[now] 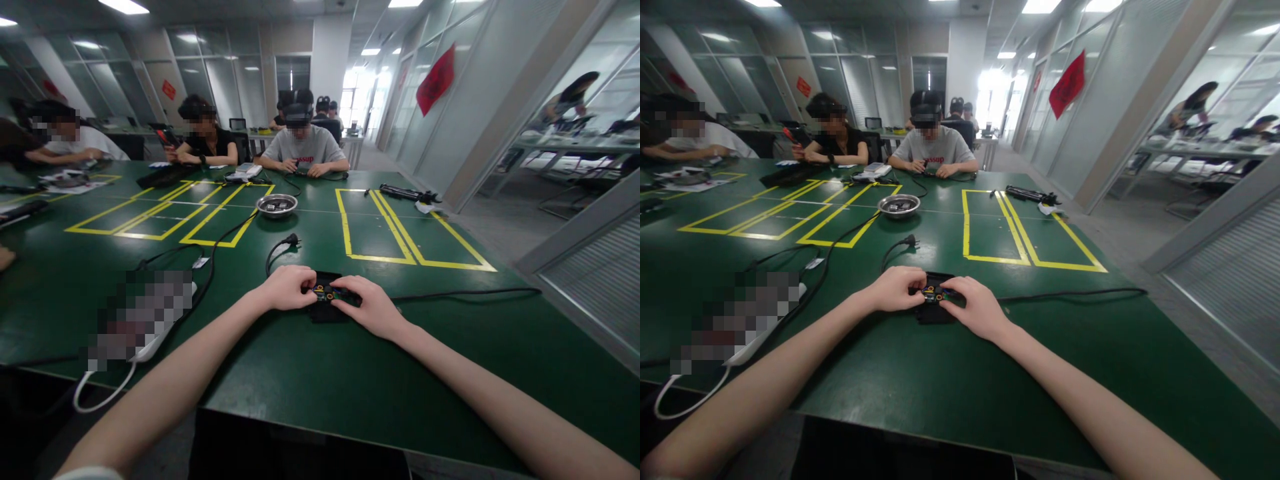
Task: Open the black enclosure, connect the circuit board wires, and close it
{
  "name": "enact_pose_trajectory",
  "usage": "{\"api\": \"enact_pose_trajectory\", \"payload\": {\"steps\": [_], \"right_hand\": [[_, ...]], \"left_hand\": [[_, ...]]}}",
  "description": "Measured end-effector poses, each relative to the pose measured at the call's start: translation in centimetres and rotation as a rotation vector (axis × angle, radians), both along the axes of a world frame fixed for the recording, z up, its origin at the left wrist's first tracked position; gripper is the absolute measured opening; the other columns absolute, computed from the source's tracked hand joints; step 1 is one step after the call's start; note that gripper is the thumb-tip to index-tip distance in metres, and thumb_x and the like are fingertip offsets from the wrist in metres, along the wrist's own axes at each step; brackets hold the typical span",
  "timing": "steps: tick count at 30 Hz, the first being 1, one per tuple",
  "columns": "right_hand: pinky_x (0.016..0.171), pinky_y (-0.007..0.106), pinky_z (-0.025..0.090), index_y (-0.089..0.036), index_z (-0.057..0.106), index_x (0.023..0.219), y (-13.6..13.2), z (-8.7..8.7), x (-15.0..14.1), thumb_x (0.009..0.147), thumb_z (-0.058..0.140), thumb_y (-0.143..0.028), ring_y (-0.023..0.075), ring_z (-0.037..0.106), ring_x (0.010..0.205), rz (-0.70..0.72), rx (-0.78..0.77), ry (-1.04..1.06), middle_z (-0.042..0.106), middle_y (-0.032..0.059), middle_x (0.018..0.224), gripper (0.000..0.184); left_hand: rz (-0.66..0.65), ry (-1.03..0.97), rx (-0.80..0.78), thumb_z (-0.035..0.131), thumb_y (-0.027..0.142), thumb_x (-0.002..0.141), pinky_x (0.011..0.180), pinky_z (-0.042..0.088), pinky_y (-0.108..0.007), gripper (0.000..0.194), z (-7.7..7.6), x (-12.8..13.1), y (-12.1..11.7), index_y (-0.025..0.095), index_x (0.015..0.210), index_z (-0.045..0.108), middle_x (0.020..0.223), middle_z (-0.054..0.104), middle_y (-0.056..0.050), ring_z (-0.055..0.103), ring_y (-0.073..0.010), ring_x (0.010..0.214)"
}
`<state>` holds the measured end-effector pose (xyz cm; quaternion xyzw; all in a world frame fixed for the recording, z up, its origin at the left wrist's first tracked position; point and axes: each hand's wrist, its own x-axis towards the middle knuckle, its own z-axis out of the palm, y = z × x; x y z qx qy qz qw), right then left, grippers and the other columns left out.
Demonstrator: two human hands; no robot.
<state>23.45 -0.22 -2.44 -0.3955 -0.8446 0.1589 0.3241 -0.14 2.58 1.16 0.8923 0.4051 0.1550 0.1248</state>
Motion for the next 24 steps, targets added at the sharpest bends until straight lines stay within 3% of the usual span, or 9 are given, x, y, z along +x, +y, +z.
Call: {"api": "enact_pose_trajectory", "payload": {"steps": [4,7,11,15,19,24], "right_hand": [[0.085,0.038,0.059,-0.021,0.068,0.12,-0.1,0.5,0.7,0.095,0.061,-0.033,0.0249,0.071,0.099,-0.071,0.052,-0.001,0.068,0.0119,0.125,0.029],[0.069,0.035,0.056,-0.021,0.071,0.107,0.2,1.2,1.8,0.097,0.057,-0.036,0.0218,0.07,0.078,-0.116,0.054,-0.048,0.073,0.0098,0.104,0.023],[0.068,0.034,0.054,-0.022,0.074,0.087,0.3,2.2,3.1,0.099,0.054,-0.038,0.0217,0.07,0.072,0.009,0.045,-0.048,0.076,0.0069,0.083,0.027],[0.062,0.032,0.052,-0.023,0.077,0.088,-0.2,2.4,3.3,0.098,0.054,-0.041,0.0191,0.066,0.063,0.11,-0.014,-0.022,0.076,0.0058,0.078,0.031],[0.064,0.031,0.054,-0.023,0.079,0.091,-0.3,2.1,3.0,0.099,0.054,-0.041,0.0193,0.07,0.068,0.171,-0.072,-0.03,0.078,0.0059,0.083,0.031],[0.066,0.032,0.055,-0.024,0.079,0.094,0.2,2.0,3.2,0.097,0.056,-0.037,0.0202,0.072,0.07,0.132,-0.021,-0.054,0.079,0.006,0.086,0.027]], "left_hand": [[0.027,-0.056,-0.051,0.062,0.022,0.074,0.057,0.031,-0.025,0.009,0.0,0.0,0.2,0.018,0.067,0.058,0.062,0.058,0.002,0.048,-0.0119,0.057],[0.037,-0.237,-0.197,0.061,0.023,0.072,0.055,0.032,-0.023,0.01,0.0,-0.2,0.4,0.017,0.065,0.055,0.058,0.052,0.004,0.045,-0.0102,0.055],[-0.001,-0.475,-0.513,0.059,0.026,0.066,0.053,0.031,-0.021,0.01,0.4,-0.7,0.6,0.016,0.065,0.056,0.057,0.049,0.005,0.042,-0.0089,0.055],[-0.115,-0.421,-0.787,0.062,0.023,0.061,0.054,0.032,-0.019,0.011,0.7,-1.3,0.6,0.015,0.067,0.061,0.059,0.054,0.005,0.045,-0.0079,0.055],[-0.13,-0.364,-0.817,0.065,0.02,0.06,0.054,0.036,-0.018,0.012,0.5,-1.6,0.5,0.014,0.07,0.067,0.06,0.059,0.005,0.049,-0.0076,0.055],[-0.083,-0.448,-0.769,0.066,0.018,0.062,0.054,0.037,-0.018,0.01,0.1,-1.3,0.4,0.013,0.07,0.068,0.058,0.06,0.005,0.049,-0.0073,0.055]]}}
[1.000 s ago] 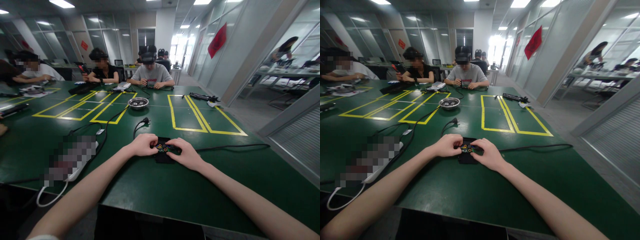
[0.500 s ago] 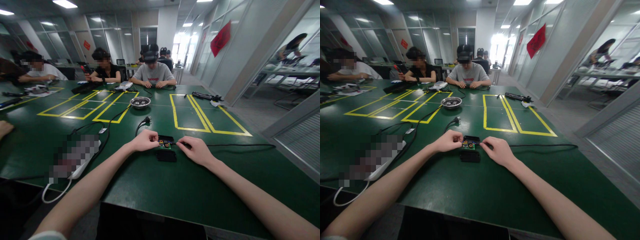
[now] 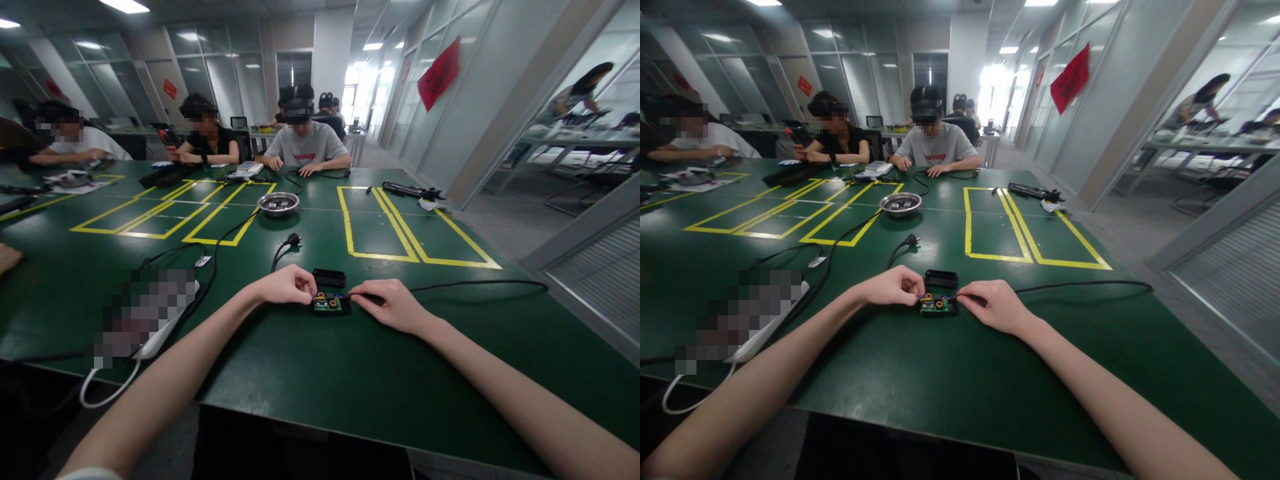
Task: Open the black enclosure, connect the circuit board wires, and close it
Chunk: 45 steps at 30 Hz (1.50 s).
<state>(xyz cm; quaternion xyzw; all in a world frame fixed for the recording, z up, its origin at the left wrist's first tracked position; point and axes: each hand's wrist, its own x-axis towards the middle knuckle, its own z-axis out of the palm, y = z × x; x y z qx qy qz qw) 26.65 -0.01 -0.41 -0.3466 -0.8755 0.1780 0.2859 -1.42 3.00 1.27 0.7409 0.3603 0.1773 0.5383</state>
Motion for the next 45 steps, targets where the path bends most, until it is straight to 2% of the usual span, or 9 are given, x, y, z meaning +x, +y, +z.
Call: {"api": "enact_pose_trajectory", "payload": {"steps": [4,11,20,27,30,35,38,41,45], "right_hand": [[0.062,0.031,0.052,-0.024,0.079,0.095,0.3,0.0,0.5,0.095,0.056,-0.036,0.0182,0.067,0.061,-0.047,0.036,-0.023,0.078,0.0051,0.084,0.026],[0.055,0.028,0.045,-0.023,0.079,0.092,0.4,-0.2,0.5,0.093,0.056,-0.033,0.0155,0.06,0.052,-0.011,0.025,-0.046,0.073,0.0028,0.07,0.025],[0.068,0.03,0.053,-0.024,0.078,0.099,0.3,-0.6,0.2,0.094,0.058,-0.032,0.0194,0.071,0.072,0.037,0.022,-0.035,0.078,0.0052,0.087,0.022],[0.068,0.031,0.053,-0.023,0.077,0.103,0.3,-0.5,0.1,0.097,0.057,-0.032,0.0194,0.071,0.072,0.063,0.051,-0.069,0.076,0.0062,0.088,0.023],[0.069,0.031,0.054,-0.023,0.077,0.101,0.2,-0.5,0.0,0.098,0.056,-0.031,0.0197,0.071,0.076,0.088,0.097,-0.085,0.075,0.0067,0.088,0.023],[0.065,0.027,0.049,-0.018,0.074,0.1,0.0,-0.6,-0.1,0.102,0.051,-0.025,0.0181,0.069,0.075,0.111,0.309,-0.216,0.072,0.0073,0.084,0.025],[0.062,0.027,0.046,-0.018,0.074,0.103,0.1,-0.6,-0.1,0.103,0.05,-0.023,0.0183,0.068,0.076,0.065,0.398,-0.331,0.072,0.0074,0.085,0.025],[0.062,0.028,0.046,-0.019,0.075,0.107,0.5,-0.6,-0.2,0.103,0.051,-0.023,0.0189,0.067,0.078,-0.011,0.434,-0.389,0.073,0.0081,0.087,0.025],[0.062,0.029,0.046,-0.018,0.075,0.105,0.9,-0.5,-0.3,0.102,0.051,-0.023,0.0191,0.066,0.078,0.019,0.442,-0.387,0.073,0.0083,0.088,0.025]], "left_hand": [[0.06,-0.037,0.006,0.068,0.017,0.066,0.055,0.039,-0.018,0.012,-0.3,0.3,0.1,0.012,0.076,0.071,0.061,0.061,0.003,0.051,-0.0078,0.057],[0.036,-0.007,0.063,0.069,0.019,0.069,0.056,0.043,-0.019,0.012,-0.8,0.3,0.1,0.012,0.078,0.074,0.063,0.065,0.001,0.056,-0.0096,0.06],[-0.005,0.105,0.225,0.067,0.02,0.069,0.055,0.04,-0.019,0.008,-0.1,0.1,-0.1,0.014,0.073,0.07,0.058,0.06,0.004,0.053,-0.009,0.055],[0.009,0.074,0.247,0.067,0.019,0.07,0.059,0.041,-0.021,0.007,-0.3,-0.1,0.1,0.014,0.074,0.069,0.062,0.06,0.003,0.052,-0.0097,0.059],[-0.001,0.051,0.176,0.072,0.024,0.071,0.061,0.042,-0.022,0.011,-0.4,-0.4,0.6,0.014,0.076,0.07,0.064,0.06,0.003,0.052,-0.0101,0.061],[0.002,0.045,0.12,0.075,0.029,0.071,0.061,0.04,-0.022,0.018,-0.8,-0.7,1.1,0.014,0.069,0.067,0.065,0.063,0.001,0.052,-0.0105,0.061],[0.041,0.033,0.245,0.071,0.024,0.072,0.063,0.041,-0.022,0.016,-1.1,-0.3,0.9,0.015,0.064,0.06,0.069,0.061,0.001,0.053,-0.0117,0.066],[0.093,0.082,0.468,0.064,0.018,0.074,0.063,0.039,-0.023,0.015,-1.3,0.2,0.5,0.016,0.062,0.055,0.07,0.056,0.002,0.051,-0.012,0.066],[0.117,0.17,0.742,0.057,0.014,0.075,0.062,0.036,-0.024,0.015,-1.6,0.7,0.0,0.017,0.061,0.052,0.07,0.052,0.002,0.05,-0.0126,0.065]]}}
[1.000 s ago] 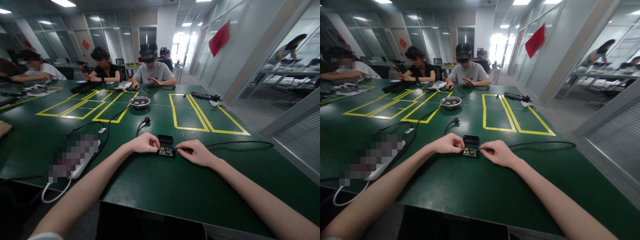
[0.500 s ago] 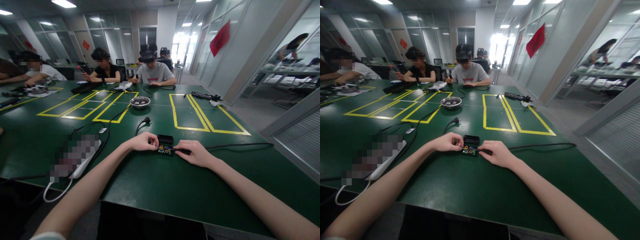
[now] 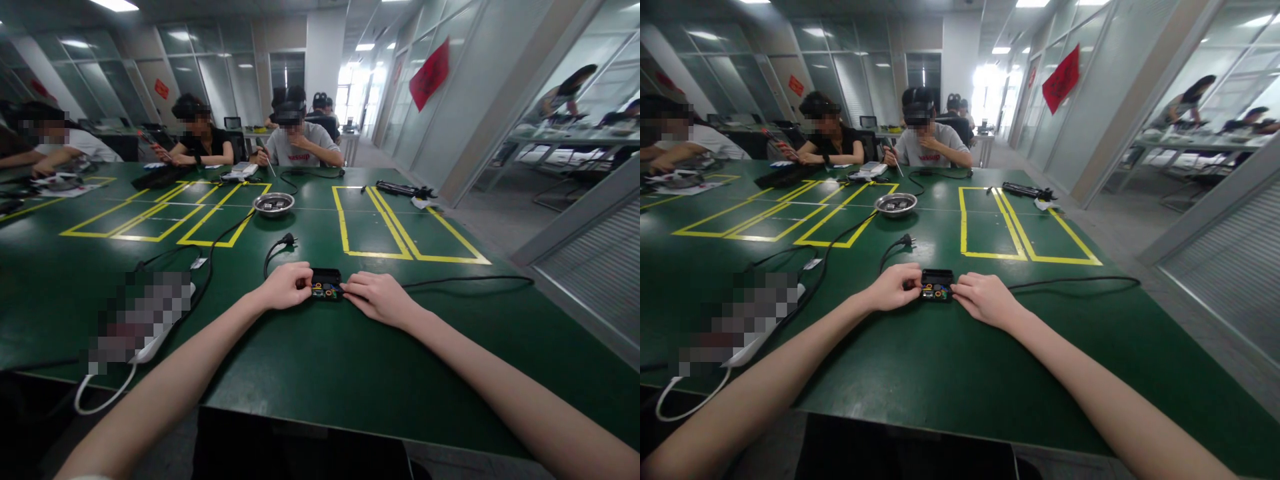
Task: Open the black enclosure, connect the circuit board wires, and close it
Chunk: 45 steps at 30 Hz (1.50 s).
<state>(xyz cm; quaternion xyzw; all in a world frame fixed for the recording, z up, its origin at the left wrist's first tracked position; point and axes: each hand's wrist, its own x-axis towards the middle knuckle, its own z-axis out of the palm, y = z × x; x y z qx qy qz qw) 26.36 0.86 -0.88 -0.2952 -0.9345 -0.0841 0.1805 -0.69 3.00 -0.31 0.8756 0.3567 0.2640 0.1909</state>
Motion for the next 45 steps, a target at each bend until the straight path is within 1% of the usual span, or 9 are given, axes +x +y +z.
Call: {"api": "enact_pose_trajectory", "payload": {"steps": [4,8,10,13,18,28,37,42,45], "right_hand": [[0.064,0.03,0.05,-0.018,0.076,0.099,-0.1,-0.3,-0.3,0.1,0.053,-0.025,0.02,0.067,0.078,0.054,-0.033,0.096,0.073,0.0086,0.088,0.024],[0.073,0.033,0.056,-0.021,0.078,0.096,0.1,-1.3,-0.9,0.099,0.055,-0.029,0.0213,0.069,0.082,-0.086,-0.113,0.347,0.074,0.0083,0.091,0.025],[0.082,0.038,0.058,-0.022,0.078,0.109,0.5,-1.8,-1.1,0.099,0.056,-0.031,0.0246,0.071,0.094,-0.187,-0.139,0.441,0.075,0.0097,0.104,0.025],[0.097,0.049,0.056,-0.024,0.075,0.122,1.2,-2.1,-1.2,0.097,0.058,-0.031,0.0293,0.067,0.111,-0.212,-0.205,0.458,0.073,0.0111,0.121,0.031],[0.093,0.047,0.057,-0.023,0.079,0.105,1.5,-2.0,-1.0,0.093,0.062,-0.028,0.0272,0.069,0.101,-0.182,-0.392,0.54,0.077,0.0094,0.106,0.021],[0.071,0.031,0.059,-0.02,0.071,0.115,1.1,-2.4,-1.8,0.08,0.073,-0.032,0.0168,0.069,0.077,-0.174,-0.786,0.959,0.071,0.0031,0.088,0.037],[0.07,0.03,0.061,-0.019,0.071,0.11,1.2,-2.5,-1.6,0.082,0.072,-0.032,0.0159,0.07,0.076,-0.164,-0.759,0.947,0.07,0.0035,0.092,0.032],[0.07,0.031,0.063,-0.02,0.07,0.108,1.0,-2.3,-1.6,0.083,0.07,-0.03,0.0172,0.073,0.081,-0.157,-0.757,0.955,0.072,0.0091,0.111,0.027],[0.068,0.031,0.063,-0.019,0.069,0.11,0.8,-2.1,-1.6,0.084,0.069,-0.031,0.0176,0.073,0.079,-0.178,-0.787,0.939,0.074,0.0099,0.11,0.029]], "left_hand": [[0.053,0.041,0.201,0.057,0.016,0.075,0.063,0.036,-0.026,0.016,-0.6,0.4,-0.5,0.018,0.061,0.051,0.068,0.052,0.0,0.051,-0.0149,0.066],[0.152,0.046,0.33,0.058,0.018,0.08,0.069,0.042,-0.028,0.014,-1.0,0.9,-0.7,0.019,0.066,0.059,0.07,0.059,-0.002,0.056,-0.0171,0.069],[0.314,0.007,0.301,0.056,0.018,0.084,0.072,0.045,-0.029,0.014,-1.1,1.0,-0.4,0.018,0.075,0.067,0.078,0.066,-0.004,0.06,-0.018,0.073],[0.498,-0.042,0.082,0.059,0.024,0.086,0.072,0.048,-0.03,0.018,-1.2,0.9,0.4,0.018,0.094,0.075,0.085,0.073,-0.005,0.065,-0.0198,0.076],[0.391,-0.132,-0.218,0.066,0.036,0.083,0.069,0.051,-0.029,0.023,-1.5,0.5,1.4,0.019,0.092,0.079,0.083,0.078,-0.003,0.069,-0.0202,0.077],[0.229,-0.444,-0.3,0.068,0.022,0.071,0.062,0.048,-0.022,0.017,-1.0,0.5,1.2,0.017,0.087,0.066,0.07,0.067,0.002,0.062,-0.0123,0.063],[0.149,-0.48,-0.377,0.072,0.029,0.074,0.062,0.051,-0.023,0.019,-1.0,0.4,0.9,0.017,0.081,0.059,0.07,0.064,0.001,0.061,-0.0119,0.064],[0.133,-0.485,-0.426,0.073,0.028,0.074,0.062,0.051,-0.023,0.02,-1.0,0.3,0.9,0.017,0.081,0.058,0.069,0.065,0.001,0.064,-0.0123,0.063],[0.124,-0.478,-0.439,0.074,0.028,0.073,0.061,0.05,-0.022,0.02,-0.9,0.3,0.8,0.017,0.079,0.057,0.067,0.064,0.002,0.062,-0.0117,0.062]]}}
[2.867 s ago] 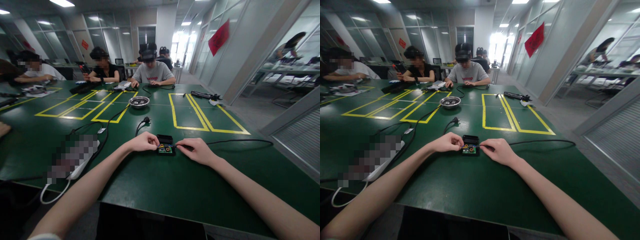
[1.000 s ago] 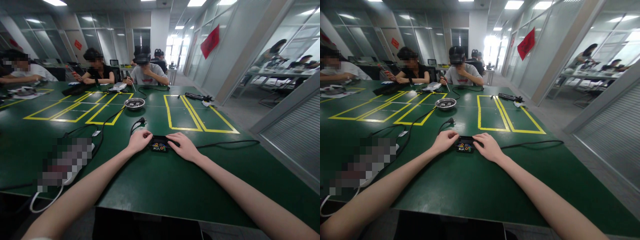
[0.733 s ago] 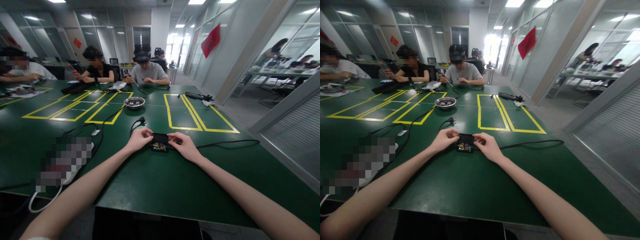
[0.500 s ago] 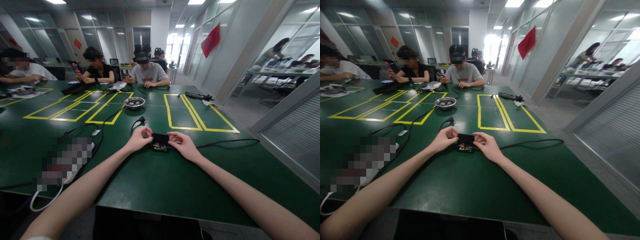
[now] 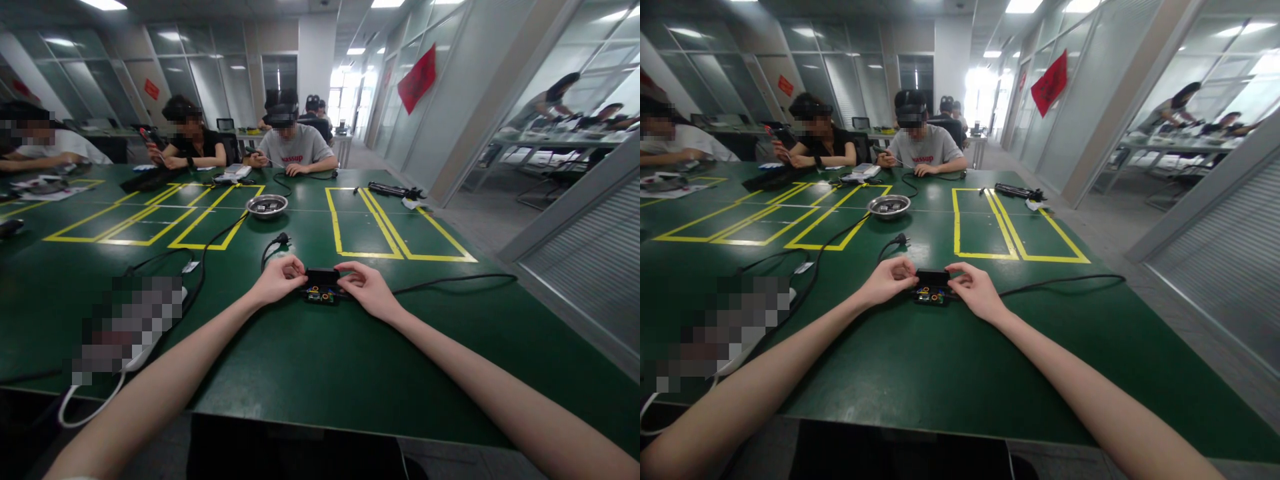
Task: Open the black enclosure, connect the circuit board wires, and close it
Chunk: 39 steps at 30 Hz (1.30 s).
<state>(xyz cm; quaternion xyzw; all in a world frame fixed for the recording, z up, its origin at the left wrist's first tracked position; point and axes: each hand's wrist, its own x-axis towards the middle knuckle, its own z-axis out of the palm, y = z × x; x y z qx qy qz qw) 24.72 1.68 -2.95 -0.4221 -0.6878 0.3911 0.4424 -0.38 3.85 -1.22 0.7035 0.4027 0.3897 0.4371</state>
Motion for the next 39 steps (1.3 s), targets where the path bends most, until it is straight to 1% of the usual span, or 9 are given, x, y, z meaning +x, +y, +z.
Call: {"api": "enact_pose_trajectory", "payload": {"steps": [6,9,13,15,17,20,25,35,39], "right_hand": [[0.068,0.033,0.06,-0.018,0.071,0.105,-0.5,0.8,0.0,0.089,0.065,-0.042,0.0188,0.071,0.075,-0.006,0.046,-0.079,0.075,0.0074,0.095,0.03],[0.07,0.034,0.06,-0.018,0.072,0.101,-0.7,1.2,0.0,0.091,0.062,-0.043,0.0191,0.07,0.075,0.016,0.062,-0.11,0.075,0.0062,0.09,0.029],[0.074,0.034,0.058,-0.02,0.072,0.096,-1.0,1.7,0.2,0.089,0.065,-0.037,0.0213,0.07,0.087,0.084,0.123,-0.136,0.075,0.0077,0.101,0.021],[0.073,0.034,0.056,-0.02,0.072,0.098,-1.2,1.9,0.2,0.087,0.066,-0.034,0.0207,0.068,0.085,0.12,0.149,-0.192,0.075,0.0077,0.103,0.019],[0.073,0.034,0.055,-0.02,0.072,0.1,-1.3,2.0,0.2,0.086,0.067,-0.032,0.0194,0.066,0.08,0.138,0.175,-0.271,0.075,0.0065,0.099,0.019],[0.074,0.035,0.054,-0.02,0.071,0.103,-1.4,2.2,0.2,0.085,0.068,-0.03,0.0191,0.065,0.079,0.137,0.209,-0.345,0.075,0.0054,0.096,0.02],[0.079,0.037,0.056,-0.021,0.071,0.103,-1.4,2.2,0.3,0.086,0.068,-0.03,0.0209,0.068,0.086,0.149,0.229,-0.36,0.075,0.0059,0.098,0.019],[0.082,0.038,0.057,-0.021,0.072,0.109,-1.3,2.1,0.8,0.086,0.068,-0.028,0.0216,0.069,0.087,0.192,0.296,-0.387,0.076,0.0074,0.101,0.024],[0.084,0.038,0.057,-0.021,0.072,0.112,-1.4,1.9,0.7,0.086,0.068,-0.027,0.0226,0.07,0.092,0.217,0.334,-0.384,0.076,0.0091,0.105,0.027]], "left_hand": [[-0.041,0.002,-0.051,0.076,0.027,0.07,0.064,0.051,-0.024,0.022,0.1,-0.3,0.3,0.017,0.078,0.059,0.066,0.063,0.003,0.063,-0.0119,0.062],[-0.09,0.011,-0.086,0.078,0.025,0.069,0.067,0.052,-0.024,0.021,0.3,-0.5,0.5,0.015,0.076,0.061,0.067,0.065,0.002,0.064,-0.0121,0.064],[-0.116,0.046,-0.122,0.076,0.019,0.067,0.071,0.054,-0.025,0.014,0.5,-0.8,0.7,0.015,0.075,0.065,0.073,0.07,0.0,0.066,-0.0128,0.068],[-0.126,0.056,-0.125,0.072,0.018,0.067,0.072,0.054,-0.025,0.009,0.6,-0.8,0.7,0.014,0.074,0.067,0.075,0.071,-0.001,0.066,-0.013,0.069],[-0.132,0.049,-0.129,0.068,0.02,0.07,0.071,0.054,-0.025,0.007,0.7,-0.9,0.6,0.014,0.075,0.069,0.078,0.072,-0.002,0.067,-0.0134,0.071],[-0.116,0.051,-0.135,0.07,0.025,0.074,0.07,0.054,-0.025,0.012,0.8,-0.8,0.5,0.014,0.077,0.07,0.082,0.075,-0.004,0.067,-0.0144,0.072],[-0.1,0.079,-0.118,0.078,0.035,0.073,0.073,0.055,-0.027,0.023,0.8,-0.5,0.3,0.014,0.075,0.069,0.084,0.076,-0.006,0.068,-0.0153,0.072],[-0.128,0.09,-0.114,0.082,0.036,0.071,0.07,0.053,-0.026,0.026,1.0,-0.5,0.2,0.015,0.077,0.068,0.076,0.073,-0.003,0.065,-0.014,0.069],[-0.134,0.096,-0.104,0.08,0.035,0.072,0.07,0.053,-0.026,0.025,1.0,-0.5,0.2,0.015,0.078,0.068,0.076,0.072,-0.003,0.065,-0.0137,0.069]]}}
